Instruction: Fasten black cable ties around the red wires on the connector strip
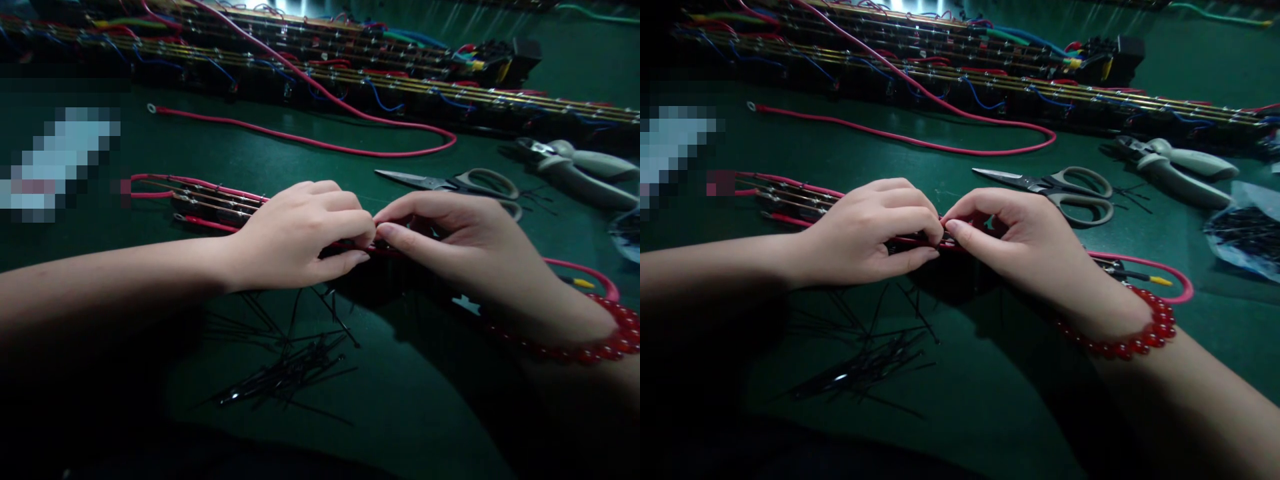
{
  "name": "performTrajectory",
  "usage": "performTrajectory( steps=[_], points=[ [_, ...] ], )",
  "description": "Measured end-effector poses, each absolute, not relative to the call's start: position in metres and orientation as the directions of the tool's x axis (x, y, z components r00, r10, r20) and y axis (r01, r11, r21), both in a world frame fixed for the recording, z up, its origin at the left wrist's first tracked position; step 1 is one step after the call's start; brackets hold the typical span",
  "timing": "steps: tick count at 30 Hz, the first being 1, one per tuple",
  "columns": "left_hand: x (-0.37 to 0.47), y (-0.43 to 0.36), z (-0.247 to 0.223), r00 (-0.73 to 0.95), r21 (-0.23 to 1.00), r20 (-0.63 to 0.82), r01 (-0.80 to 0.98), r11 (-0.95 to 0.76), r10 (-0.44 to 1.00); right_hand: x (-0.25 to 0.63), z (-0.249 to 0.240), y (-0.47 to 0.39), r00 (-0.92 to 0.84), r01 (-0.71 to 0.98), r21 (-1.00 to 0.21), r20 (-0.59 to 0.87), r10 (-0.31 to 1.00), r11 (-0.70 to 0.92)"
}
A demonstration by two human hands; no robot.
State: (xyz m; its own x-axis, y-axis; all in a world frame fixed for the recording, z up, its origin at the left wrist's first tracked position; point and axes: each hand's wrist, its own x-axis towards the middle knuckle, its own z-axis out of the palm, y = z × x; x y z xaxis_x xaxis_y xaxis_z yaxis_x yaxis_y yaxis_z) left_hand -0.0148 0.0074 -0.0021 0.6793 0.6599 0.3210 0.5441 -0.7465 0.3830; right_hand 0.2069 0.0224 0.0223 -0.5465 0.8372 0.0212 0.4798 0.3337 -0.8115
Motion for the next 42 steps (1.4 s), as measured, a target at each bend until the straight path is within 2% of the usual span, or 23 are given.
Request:
performTrajectory(
  steps=[22,32,42],
  points=[
    [-0.0153,0.007,-0.0048,0.706,0.295,0.321,0.559,-0.775,0.631,0.206,0.0236,0.0212,-0.529,0.512,-0.791,0.017,0.848,0.335],
    [-0.0154,0.0071,-0.0058,0.715,0.249,0.361,0.545,-0.801,0.599,0.2075,0.0211,0.0231,-0.57,0.476,-0.783,0.073,0.819,0.401],
    [-0.0164,0.0075,-0.005,0.727,0.229,0.331,0.556,-0.799,0.601,0.2064,0.0223,0.0224,-0.575,0.473,-0.771,0.096,0.813,0.426]
  ],
)
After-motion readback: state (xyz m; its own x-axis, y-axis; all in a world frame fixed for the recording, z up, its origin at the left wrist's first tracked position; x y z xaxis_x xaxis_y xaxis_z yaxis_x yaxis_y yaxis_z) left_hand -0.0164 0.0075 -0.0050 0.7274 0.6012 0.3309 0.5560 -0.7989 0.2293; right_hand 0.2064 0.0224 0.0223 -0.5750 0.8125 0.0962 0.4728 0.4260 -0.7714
